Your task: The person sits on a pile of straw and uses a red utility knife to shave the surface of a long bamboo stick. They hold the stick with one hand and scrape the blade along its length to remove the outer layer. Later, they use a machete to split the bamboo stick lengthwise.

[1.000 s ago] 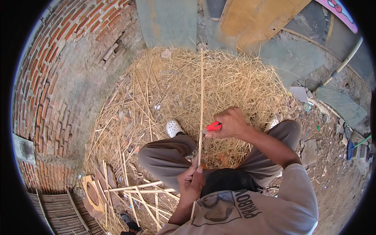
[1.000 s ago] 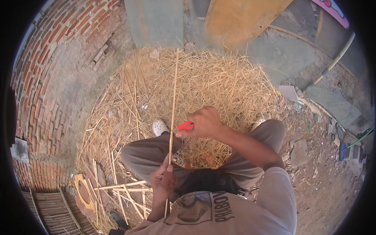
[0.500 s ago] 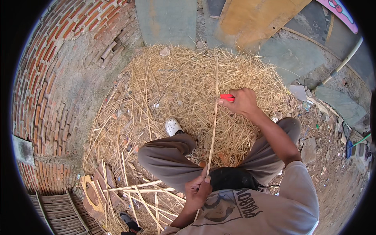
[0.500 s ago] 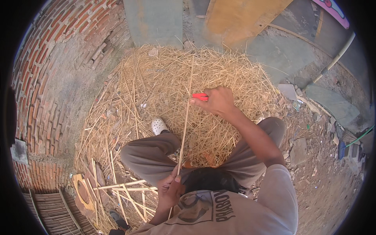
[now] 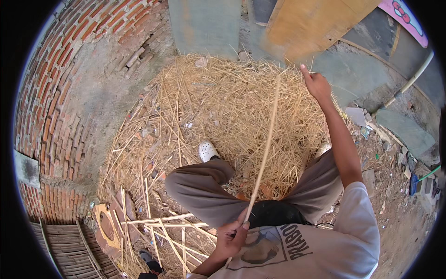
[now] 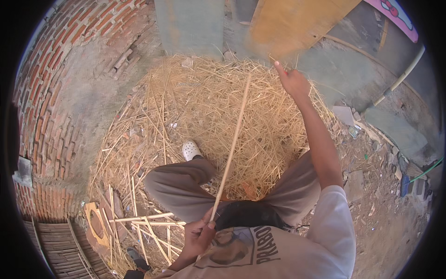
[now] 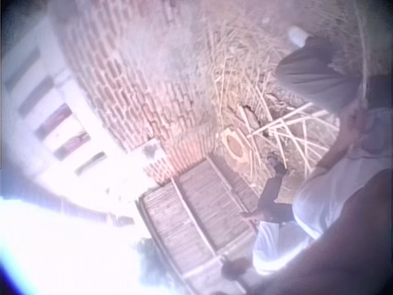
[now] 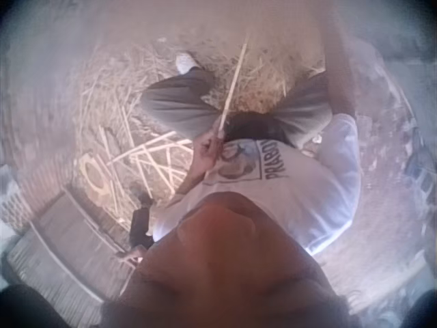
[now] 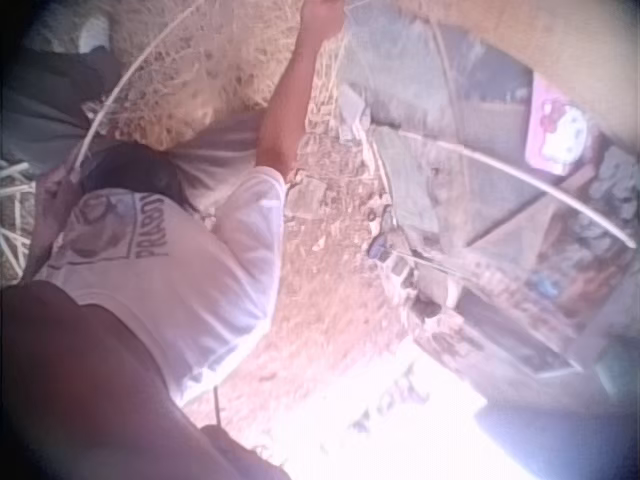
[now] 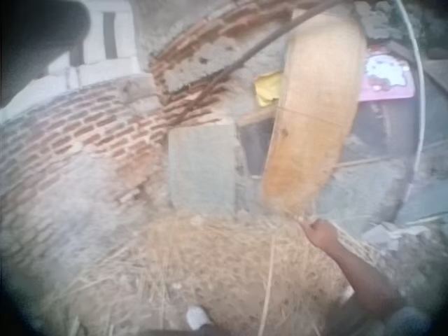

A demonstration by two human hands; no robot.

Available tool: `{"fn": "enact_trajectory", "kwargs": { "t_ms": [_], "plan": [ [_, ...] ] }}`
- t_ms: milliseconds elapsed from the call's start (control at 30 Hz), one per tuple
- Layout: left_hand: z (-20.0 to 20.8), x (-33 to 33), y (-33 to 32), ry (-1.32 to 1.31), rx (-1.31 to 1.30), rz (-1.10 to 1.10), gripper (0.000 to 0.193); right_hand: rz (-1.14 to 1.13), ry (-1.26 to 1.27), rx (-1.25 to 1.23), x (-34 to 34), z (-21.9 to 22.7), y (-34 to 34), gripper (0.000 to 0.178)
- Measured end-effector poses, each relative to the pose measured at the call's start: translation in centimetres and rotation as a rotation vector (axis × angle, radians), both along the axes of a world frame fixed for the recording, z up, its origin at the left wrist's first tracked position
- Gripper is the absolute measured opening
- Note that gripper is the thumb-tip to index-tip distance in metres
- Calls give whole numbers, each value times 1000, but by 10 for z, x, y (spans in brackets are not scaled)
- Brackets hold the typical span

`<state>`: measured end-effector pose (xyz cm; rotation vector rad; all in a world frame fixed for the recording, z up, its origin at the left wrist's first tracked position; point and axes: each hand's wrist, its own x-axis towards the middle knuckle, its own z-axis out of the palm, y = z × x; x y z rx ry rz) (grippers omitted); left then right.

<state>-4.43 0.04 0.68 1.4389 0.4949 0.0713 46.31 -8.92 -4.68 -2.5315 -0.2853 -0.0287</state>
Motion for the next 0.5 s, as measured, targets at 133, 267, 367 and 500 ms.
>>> {"fn": "enact_trajectory", "kwargs": {
  "t_ms": [133,267,367,500],
  "plan": [
    [-2,23,7,5,-16,171,42,378,83,-12,-85,21,14,85],
    [-2,49,19,-58,7,196,41,884,-235,-16,-194,23,28,71],
    [3,62,20,-83,-9,182,41,1008,-340,178,-217,24,22,68],
    [8,67,18,-90,-12,176,42,863,-369,120,-193,23,29,68]
  ]
}}
